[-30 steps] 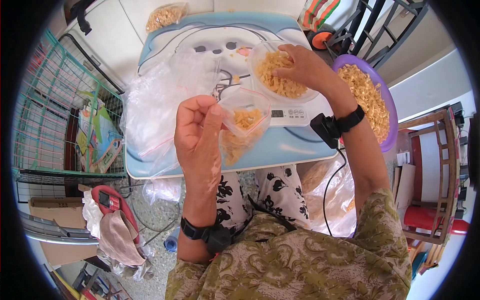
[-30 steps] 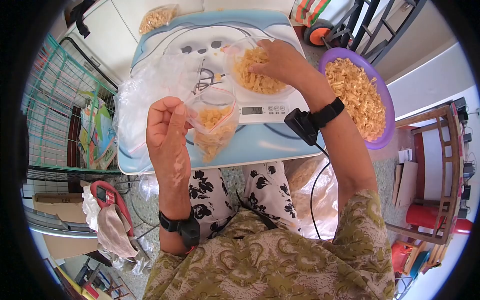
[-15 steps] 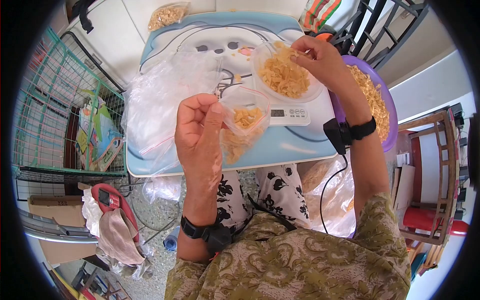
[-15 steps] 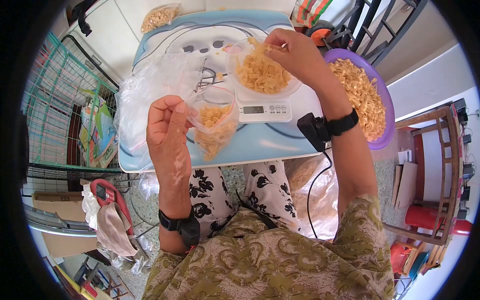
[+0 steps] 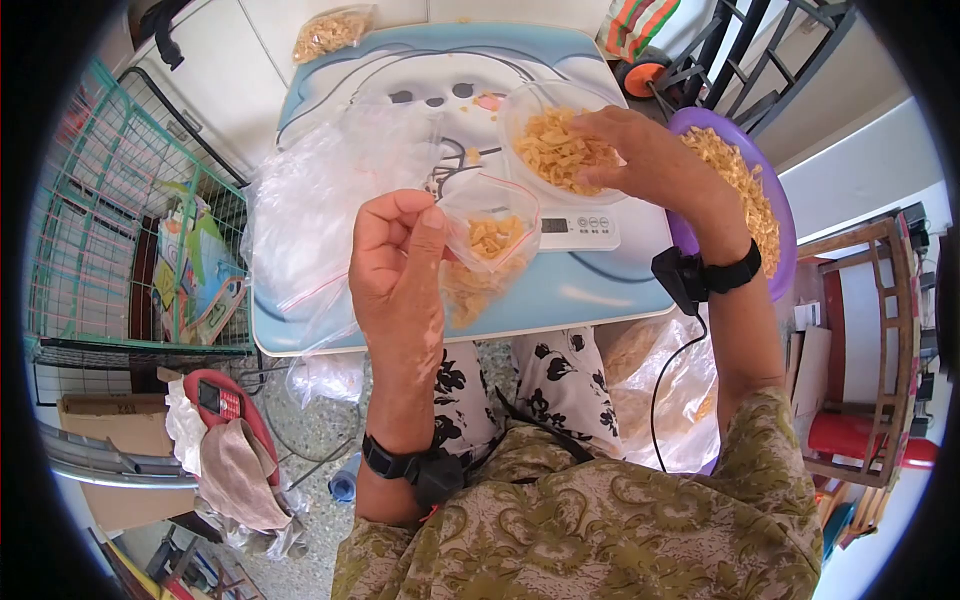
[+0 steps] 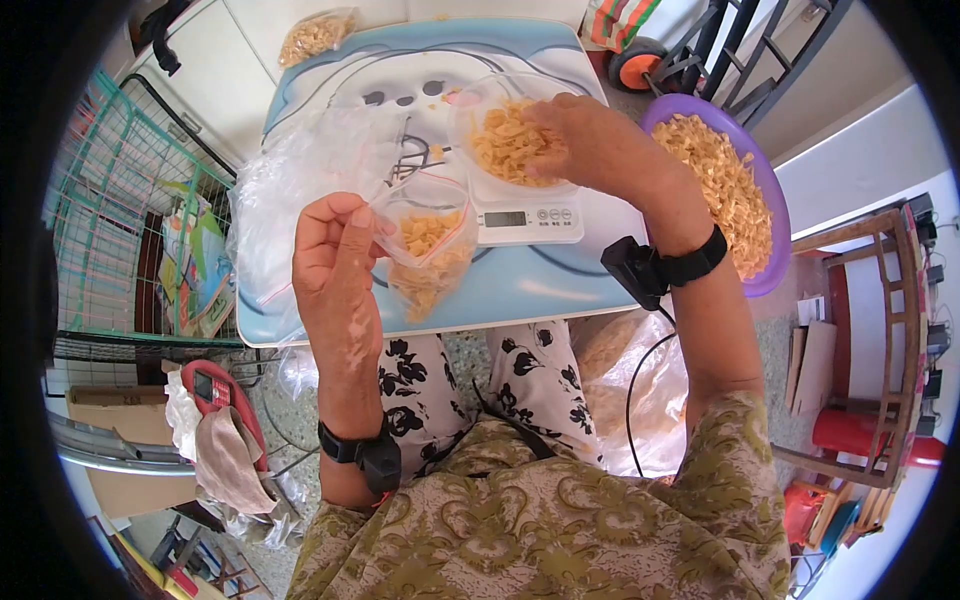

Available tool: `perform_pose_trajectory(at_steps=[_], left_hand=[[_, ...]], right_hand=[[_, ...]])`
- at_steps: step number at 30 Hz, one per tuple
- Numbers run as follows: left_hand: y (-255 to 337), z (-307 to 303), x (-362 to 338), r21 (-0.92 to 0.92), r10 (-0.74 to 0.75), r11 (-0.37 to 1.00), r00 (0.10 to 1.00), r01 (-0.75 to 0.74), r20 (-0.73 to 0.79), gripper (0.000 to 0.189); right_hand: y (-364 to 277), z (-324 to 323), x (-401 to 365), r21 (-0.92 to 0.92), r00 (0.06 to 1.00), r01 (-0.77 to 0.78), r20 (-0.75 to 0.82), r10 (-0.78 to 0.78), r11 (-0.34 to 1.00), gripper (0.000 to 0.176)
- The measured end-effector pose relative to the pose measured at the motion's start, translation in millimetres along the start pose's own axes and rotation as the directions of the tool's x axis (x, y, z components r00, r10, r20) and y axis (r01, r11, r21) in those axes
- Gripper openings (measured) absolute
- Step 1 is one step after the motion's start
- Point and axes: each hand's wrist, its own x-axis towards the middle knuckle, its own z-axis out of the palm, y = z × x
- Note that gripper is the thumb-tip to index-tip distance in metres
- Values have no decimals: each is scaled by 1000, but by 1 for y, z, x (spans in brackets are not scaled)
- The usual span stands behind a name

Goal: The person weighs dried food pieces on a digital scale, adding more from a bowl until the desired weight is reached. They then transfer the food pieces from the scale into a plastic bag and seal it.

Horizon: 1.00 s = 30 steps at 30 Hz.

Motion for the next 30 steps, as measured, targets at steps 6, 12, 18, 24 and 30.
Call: perform_pose_trajectory(at_steps=[6, 12, 18, 24, 30], left_hand=[[0, 1, -1, 4, -7, 1000, 1000, 7, -3, 16], [0, 2, -1, 11, 4, 1000, 1000, -4, -16, 16], [3, 5, -1, -8, -23, 1000, 999, 23, -43, 15], [5, 10, -2, -18, -24, 1000, 998, 23, -57, 15], [4, 10, -3, -39, -40, 999, 998, 38, -52, 15]], right_hand=[[-7, -8, 2, 17, 982, 4, 188, -7, 1000, 54], [2, 9, 11, -60, 989, 45, 143, -36, 997, 39], [11, 10, 10, 22, 996, 88, -21, -87, 996, 26], [4, -4, 4, 423, 972, -107, -147, 185, 900, 26], [13, 3, 6, 854, 904, -169, -64, 423, 492, 30]])
